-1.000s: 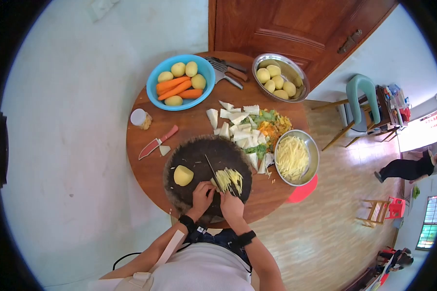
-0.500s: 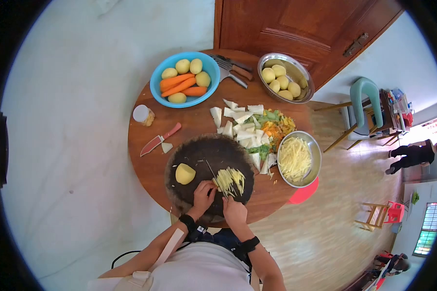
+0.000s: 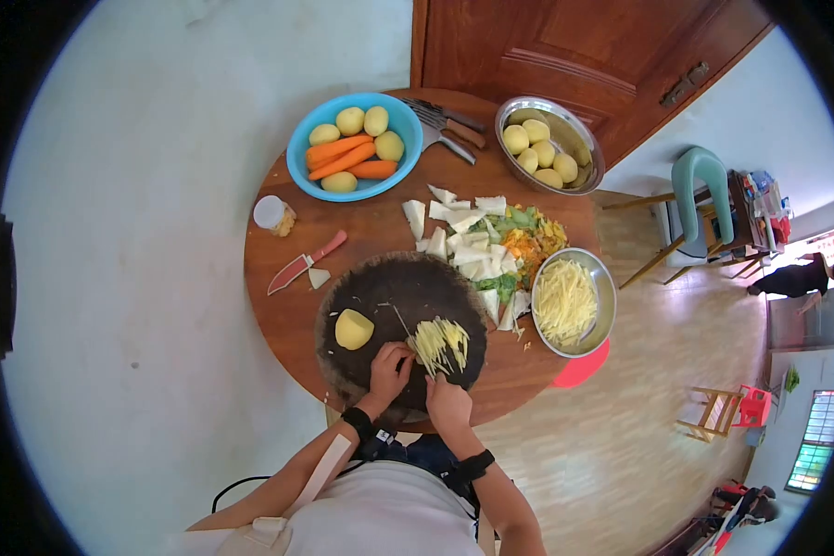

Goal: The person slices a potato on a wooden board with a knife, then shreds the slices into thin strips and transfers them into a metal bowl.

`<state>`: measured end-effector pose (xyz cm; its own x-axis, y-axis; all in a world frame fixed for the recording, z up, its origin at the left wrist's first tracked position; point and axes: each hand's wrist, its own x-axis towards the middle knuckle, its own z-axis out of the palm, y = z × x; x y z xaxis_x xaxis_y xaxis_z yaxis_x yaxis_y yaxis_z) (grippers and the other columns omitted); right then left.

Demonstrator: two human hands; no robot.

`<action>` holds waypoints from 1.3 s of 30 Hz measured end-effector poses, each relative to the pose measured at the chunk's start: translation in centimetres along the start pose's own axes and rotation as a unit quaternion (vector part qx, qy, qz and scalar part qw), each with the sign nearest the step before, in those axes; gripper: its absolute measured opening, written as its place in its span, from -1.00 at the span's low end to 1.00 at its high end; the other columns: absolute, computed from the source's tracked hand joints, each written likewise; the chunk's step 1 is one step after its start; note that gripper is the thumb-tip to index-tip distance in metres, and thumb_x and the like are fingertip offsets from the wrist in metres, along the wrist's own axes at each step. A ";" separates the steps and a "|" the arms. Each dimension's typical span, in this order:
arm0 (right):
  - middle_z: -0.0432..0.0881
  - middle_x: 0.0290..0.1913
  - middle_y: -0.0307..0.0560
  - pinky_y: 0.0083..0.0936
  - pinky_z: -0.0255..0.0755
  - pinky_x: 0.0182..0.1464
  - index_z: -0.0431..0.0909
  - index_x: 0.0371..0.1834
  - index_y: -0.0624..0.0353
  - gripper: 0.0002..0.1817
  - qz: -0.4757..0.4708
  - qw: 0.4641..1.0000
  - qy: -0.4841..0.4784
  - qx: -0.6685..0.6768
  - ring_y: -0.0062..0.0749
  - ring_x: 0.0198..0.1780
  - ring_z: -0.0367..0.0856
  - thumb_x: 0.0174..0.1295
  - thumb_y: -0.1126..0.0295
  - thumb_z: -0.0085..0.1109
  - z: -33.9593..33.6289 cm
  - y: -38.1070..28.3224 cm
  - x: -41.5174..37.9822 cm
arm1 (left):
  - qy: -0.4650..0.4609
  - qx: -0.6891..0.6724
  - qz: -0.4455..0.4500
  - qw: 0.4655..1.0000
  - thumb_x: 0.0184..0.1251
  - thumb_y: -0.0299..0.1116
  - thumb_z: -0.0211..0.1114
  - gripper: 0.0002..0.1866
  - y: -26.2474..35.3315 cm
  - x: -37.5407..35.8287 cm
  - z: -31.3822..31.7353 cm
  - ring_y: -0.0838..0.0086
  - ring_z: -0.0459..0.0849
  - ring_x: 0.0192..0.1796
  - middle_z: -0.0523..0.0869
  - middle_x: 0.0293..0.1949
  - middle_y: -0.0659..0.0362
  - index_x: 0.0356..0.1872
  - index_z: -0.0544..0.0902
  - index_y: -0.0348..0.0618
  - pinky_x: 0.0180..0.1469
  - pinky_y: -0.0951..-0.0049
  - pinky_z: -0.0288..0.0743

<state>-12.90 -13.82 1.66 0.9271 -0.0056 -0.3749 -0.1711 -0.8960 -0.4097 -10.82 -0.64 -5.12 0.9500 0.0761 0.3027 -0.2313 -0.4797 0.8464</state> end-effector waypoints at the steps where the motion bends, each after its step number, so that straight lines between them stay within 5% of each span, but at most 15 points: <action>1: 0.54 -0.60 0.22 -0.02 0.42 -0.42 0.49 -0.35 0.16 -0.66 0.005 1.000 -0.007 -0.003 0.17 -0.49 0.55 0.30 0.13 -0.13 0.4 0.1 0.1 | -0.002 0.000 -0.001 1.000 -0.03 -0.63 0.27 -0.88 0.0 0.1 0.0 0.14 0.56 -0.28 0.57 -0.33 0.02 -0.43 0.52 -0.29 -0.25 0.34 0.47; 10: 0.53 -0.61 0.20 -0.02 0.41 -0.45 0.48 -0.40 0.14 -0.67 0.002 0.998 0.052 0.037 0.18 -0.50 0.54 0.30 0.13 -0.13 -0.2 0.5 -0.8 | 0.008 0.002 0.014 1.000 -0.02 -0.61 0.27 -0.89 0.2 0.2 0.0 0.16 0.56 -0.29 0.56 -0.34 0.05 -0.45 0.51 -0.28 -0.26 0.33 0.47; 39: 0.53 -0.61 0.19 -0.05 0.41 -0.44 0.47 -0.39 0.16 -0.67 0.006 0.999 0.023 0.023 0.16 -0.49 0.54 0.30 0.13 -0.12 0.9 0.0 0.7 | -0.002 -0.006 0.022 1.000 -0.02 -0.64 0.27 -0.88 -0.1 0.2 0.0 0.18 0.56 -0.29 0.56 -0.36 0.04 -0.44 0.51 -0.29 -0.26 0.35 0.46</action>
<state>-12.62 -13.46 0.62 0.9394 -0.0373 -0.3409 -0.1959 -0.8743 -0.4441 -10.63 -0.63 -5.14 0.9400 0.0519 0.3372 -0.2745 -0.4720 0.8378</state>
